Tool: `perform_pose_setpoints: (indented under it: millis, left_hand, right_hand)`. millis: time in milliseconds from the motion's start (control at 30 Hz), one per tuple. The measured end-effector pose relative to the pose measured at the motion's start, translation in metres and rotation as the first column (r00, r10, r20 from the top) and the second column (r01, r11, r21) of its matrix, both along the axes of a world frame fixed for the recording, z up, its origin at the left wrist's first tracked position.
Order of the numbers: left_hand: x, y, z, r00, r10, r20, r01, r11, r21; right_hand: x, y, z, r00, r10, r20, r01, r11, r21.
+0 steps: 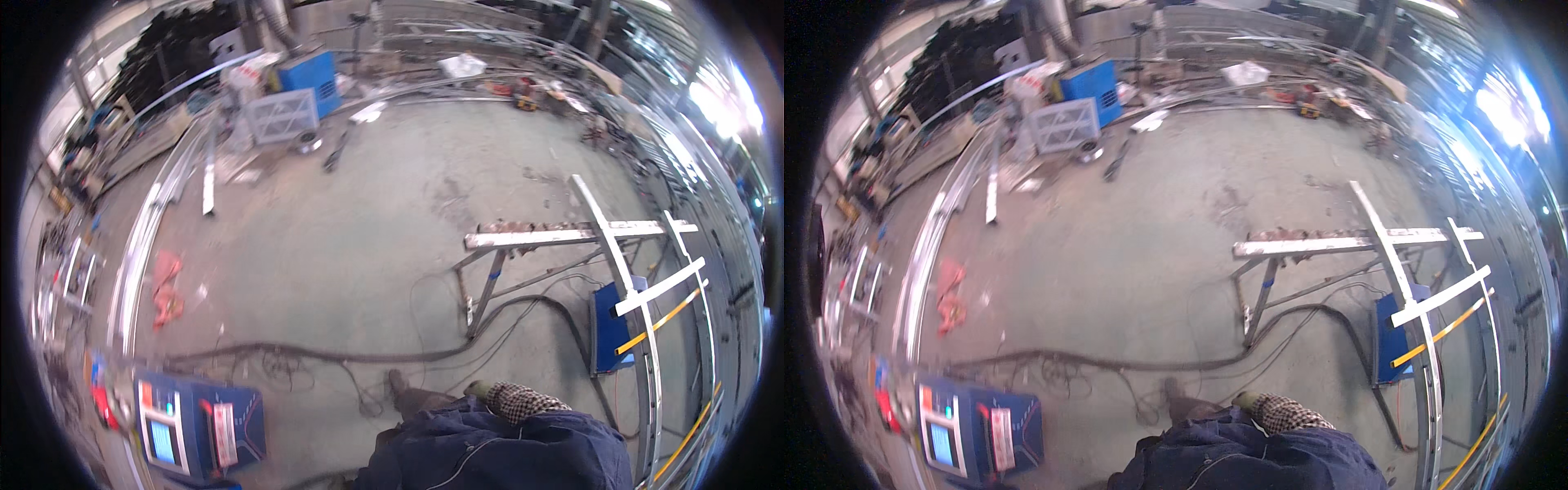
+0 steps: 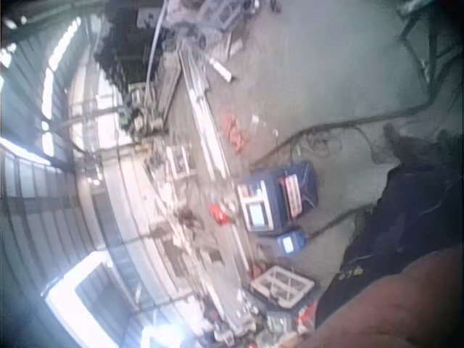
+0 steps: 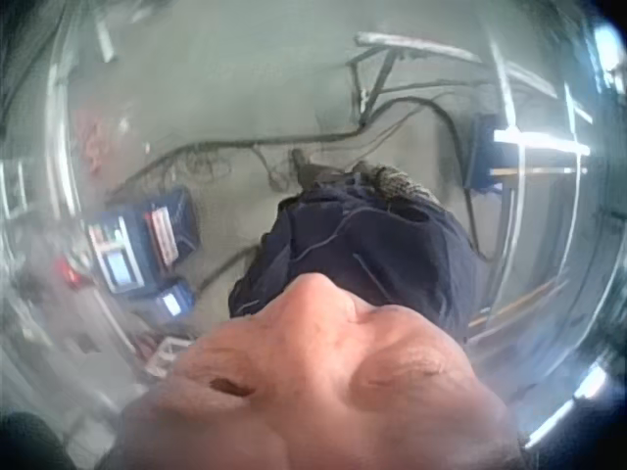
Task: The person positions and aligns metal frame components on a jig, then uses a yellow measuring tool to check spacing and alignment. They walk to a storage area and retrieve small metal parts from a white bag, placing them into a basket.
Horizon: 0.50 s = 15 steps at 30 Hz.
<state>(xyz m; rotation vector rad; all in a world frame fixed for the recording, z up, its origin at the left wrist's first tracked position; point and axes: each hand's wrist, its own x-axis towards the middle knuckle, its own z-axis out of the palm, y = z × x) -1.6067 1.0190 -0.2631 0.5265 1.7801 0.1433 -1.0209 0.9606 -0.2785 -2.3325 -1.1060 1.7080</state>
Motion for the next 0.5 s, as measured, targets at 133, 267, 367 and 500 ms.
perform_pose_setpoints:
  millis: [133, 267, 367, 500]
  left_hand:
    - [0.098, 0.133, 0.004, 0.966, -0.255, 0.036, 0.255, 0.967, 0.013]
    - [0.179, 0.263, 0.017, 0.935, -0.348, 0.07, 0.344, 0.937, 0.062]
    - [0.226, 0.348, 0.023, 0.908, -0.413, 0.065, 0.406, 0.909, 0.094]
    - [0.279, 0.45, 0.021, 0.847, -0.529, 0.045, 0.526, 0.848, 0.07]
  right_hand:
    - [0.059, 0.15, 0.08, 0.938, -0.347, -0.025, 0.347, 0.93, 0.12]
    - [0.132, 0.258, 0.183, 0.853, -0.505, 0.133, 0.314, 0.701, 0.64]
    - [0.186, 0.318, 0.228, 0.744, -0.665, 0.074, 0.378, 0.509, 0.773]
    - [0.251, 0.36, 0.226, 0.591, -0.764, 0.258, 0.363, 0.538, 0.761]
